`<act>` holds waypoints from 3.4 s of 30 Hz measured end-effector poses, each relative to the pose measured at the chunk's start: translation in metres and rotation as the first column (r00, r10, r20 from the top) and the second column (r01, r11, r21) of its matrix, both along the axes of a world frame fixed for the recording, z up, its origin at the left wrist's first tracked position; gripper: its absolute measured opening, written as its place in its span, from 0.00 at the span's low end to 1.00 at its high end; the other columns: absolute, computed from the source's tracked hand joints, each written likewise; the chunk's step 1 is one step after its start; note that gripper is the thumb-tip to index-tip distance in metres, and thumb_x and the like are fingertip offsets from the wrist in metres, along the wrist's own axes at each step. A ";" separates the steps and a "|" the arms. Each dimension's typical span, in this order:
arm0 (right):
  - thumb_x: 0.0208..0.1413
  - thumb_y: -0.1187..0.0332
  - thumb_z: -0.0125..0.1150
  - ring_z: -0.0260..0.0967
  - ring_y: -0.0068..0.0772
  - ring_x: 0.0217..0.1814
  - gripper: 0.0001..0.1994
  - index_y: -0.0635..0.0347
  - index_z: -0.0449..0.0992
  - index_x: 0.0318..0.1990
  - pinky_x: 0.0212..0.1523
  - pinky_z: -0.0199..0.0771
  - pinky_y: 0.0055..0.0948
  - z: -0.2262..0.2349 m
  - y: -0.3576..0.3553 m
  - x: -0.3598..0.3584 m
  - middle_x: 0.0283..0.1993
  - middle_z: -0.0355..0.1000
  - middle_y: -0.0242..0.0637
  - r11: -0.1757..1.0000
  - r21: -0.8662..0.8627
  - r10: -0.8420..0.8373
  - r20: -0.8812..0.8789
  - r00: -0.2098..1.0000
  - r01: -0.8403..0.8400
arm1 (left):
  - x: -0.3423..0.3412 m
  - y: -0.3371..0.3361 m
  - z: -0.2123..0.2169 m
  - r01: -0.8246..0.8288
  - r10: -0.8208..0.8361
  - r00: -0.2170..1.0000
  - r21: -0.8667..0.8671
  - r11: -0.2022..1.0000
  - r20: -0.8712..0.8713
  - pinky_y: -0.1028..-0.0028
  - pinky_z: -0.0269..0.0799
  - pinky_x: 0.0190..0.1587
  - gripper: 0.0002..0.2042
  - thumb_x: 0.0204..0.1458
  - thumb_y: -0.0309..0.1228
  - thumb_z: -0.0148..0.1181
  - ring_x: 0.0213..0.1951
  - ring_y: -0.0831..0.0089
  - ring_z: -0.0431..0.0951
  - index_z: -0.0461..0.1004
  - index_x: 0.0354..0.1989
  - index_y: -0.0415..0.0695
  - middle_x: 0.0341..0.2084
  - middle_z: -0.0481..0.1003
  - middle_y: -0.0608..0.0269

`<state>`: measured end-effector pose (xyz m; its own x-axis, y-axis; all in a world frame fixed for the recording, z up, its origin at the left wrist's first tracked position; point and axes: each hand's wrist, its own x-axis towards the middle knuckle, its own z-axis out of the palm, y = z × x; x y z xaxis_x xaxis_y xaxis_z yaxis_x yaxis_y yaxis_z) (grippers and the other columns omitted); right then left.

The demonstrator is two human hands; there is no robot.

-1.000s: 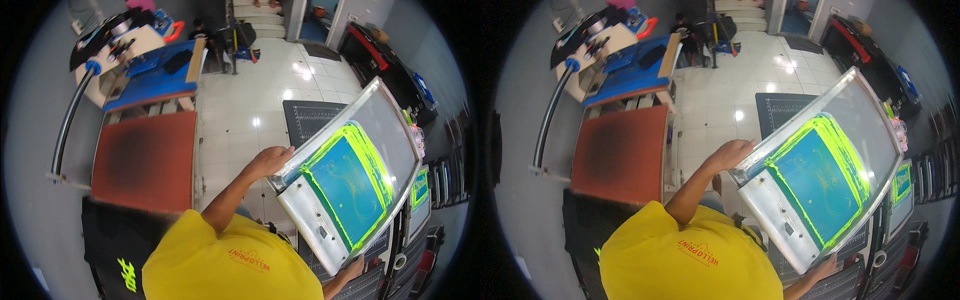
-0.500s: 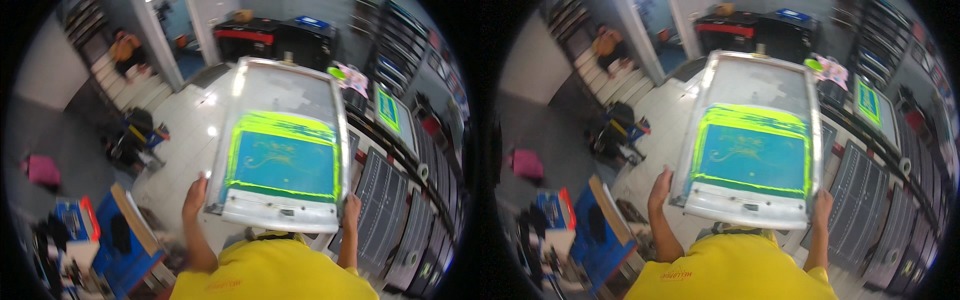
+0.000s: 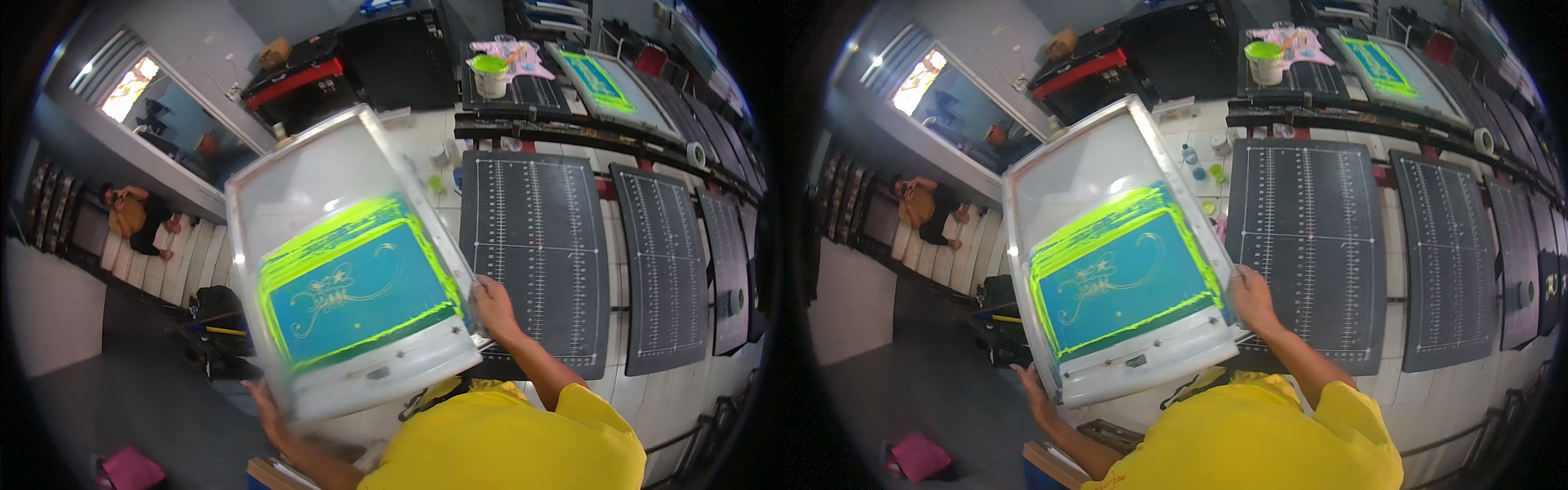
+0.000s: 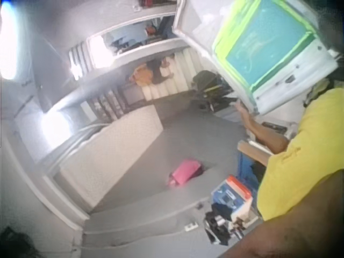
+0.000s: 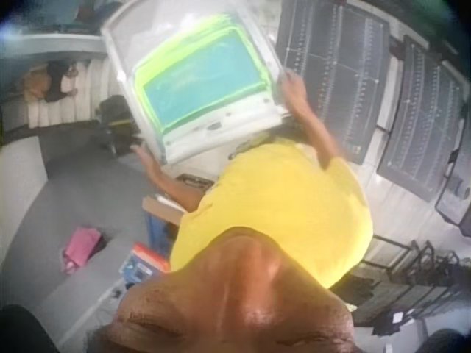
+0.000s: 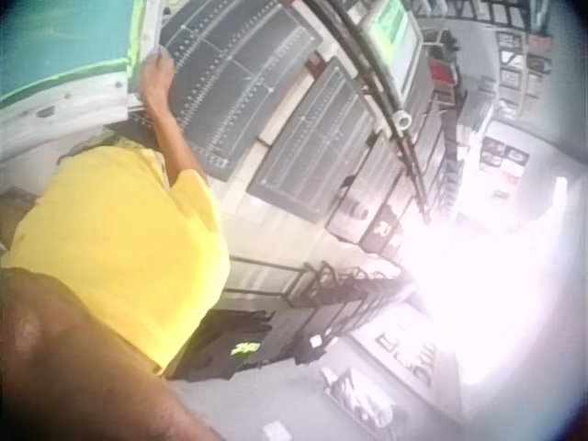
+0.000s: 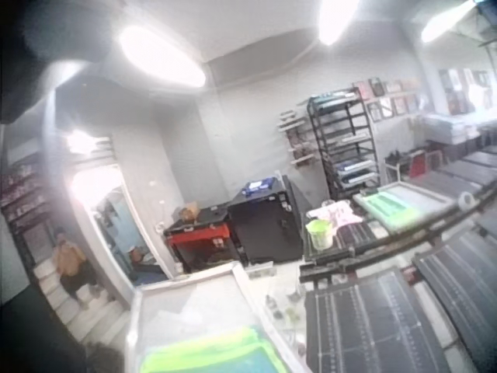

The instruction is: The person spreads yellow ink over a screen printing frame using a squeegee, then lifts and repositions the frame on a series of black t-shirts laid out on long rows of boards.

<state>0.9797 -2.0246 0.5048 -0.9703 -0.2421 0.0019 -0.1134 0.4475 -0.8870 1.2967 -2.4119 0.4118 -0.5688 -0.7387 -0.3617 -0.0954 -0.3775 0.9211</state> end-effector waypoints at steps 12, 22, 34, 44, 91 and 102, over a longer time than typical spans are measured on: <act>0.60 0.68 0.49 0.70 0.59 0.44 0.14 0.67 0.72 0.47 0.46 0.69 0.43 -0.121 -0.137 0.005 0.41 0.72 0.57 0.991 -0.123 0.057 0.038 0.998 -0.052 | -0.004 -0.093 -0.069 -0.317 0.336 0.908 -0.114 0.942 0.250 0.69 0.70 0.47 0.48 0.56 0.70 0.28 0.44 0.62 0.74 0.70 0.51 0.29 0.46 0.74 0.51; 0.61 0.68 0.48 0.72 0.48 0.42 0.14 0.69 0.72 0.48 0.45 0.70 0.37 -0.152 -0.281 -0.033 0.39 0.74 0.54 0.999 -0.035 -0.028 -0.025 0.999 0.027 | -0.033 -0.267 -0.144 -0.236 0.236 0.962 -0.011 0.972 0.137 0.71 0.69 0.47 0.48 0.54 0.72 0.31 0.41 0.65 0.74 0.74 0.46 0.30 0.39 0.77 0.54; 0.57 0.67 0.51 0.73 0.52 0.36 0.15 0.71 0.75 0.44 0.39 0.70 0.38 -0.189 -0.398 -0.133 0.34 0.74 0.57 0.954 -0.063 -0.299 -0.191 0.935 0.292 | -0.206 -0.458 -0.214 0.070 -0.054 0.997 -0.388 0.919 0.051 0.69 0.59 0.61 0.45 0.59 0.65 0.32 0.55 0.61 0.70 0.61 0.60 0.28 0.55 0.69 0.49; 0.57 0.66 0.51 0.73 0.52 0.40 0.15 0.69 0.76 0.43 0.44 0.69 0.39 -0.146 -0.403 -0.178 0.36 0.74 0.56 0.796 0.071 -0.583 -0.180 0.792 0.602 | -0.386 -0.485 -0.117 0.282 -0.280 0.959 -0.111 0.953 0.035 0.70 0.66 0.54 0.41 0.60 0.63 0.34 0.47 0.63 0.75 0.71 0.51 0.30 0.46 0.75 0.52; 0.56 0.68 0.51 0.70 0.36 0.49 0.18 0.73 0.74 0.49 0.54 0.65 0.27 0.041 -0.506 -0.459 0.47 0.74 0.46 -0.161 -0.105 -0.987 0.042 -0.158 0.981 | -1.121 -0.455 0.109 0.975 -0.981 0.190 -0.120 0.185 0.033 0.67 0.51 0.65 0.33 0.63 0.50 0.46 0.63 0.60 0.61 0.60 0.61 0.28 0.59 0.65 0.46; 0.59 0.69 0.49 0.68 0.30 0.50 0.16 0.72 0.74 0.49 0.54 0.64 0.27 0.026 -0.410 -0.527 0.47 0.73 0.41 -0.379 -0.224 -0.924 0.047 -0.379 0.898 | -1.270 -0.270 0.113 0.964 -0.997 -0.053 -0.259 -0.065 0.054 0.67 0.62 0.55 0.29 0.65 0.50 0.38 0.48 0.60 0.72 0.74 0.51 0.34 0.45 0.76 0.49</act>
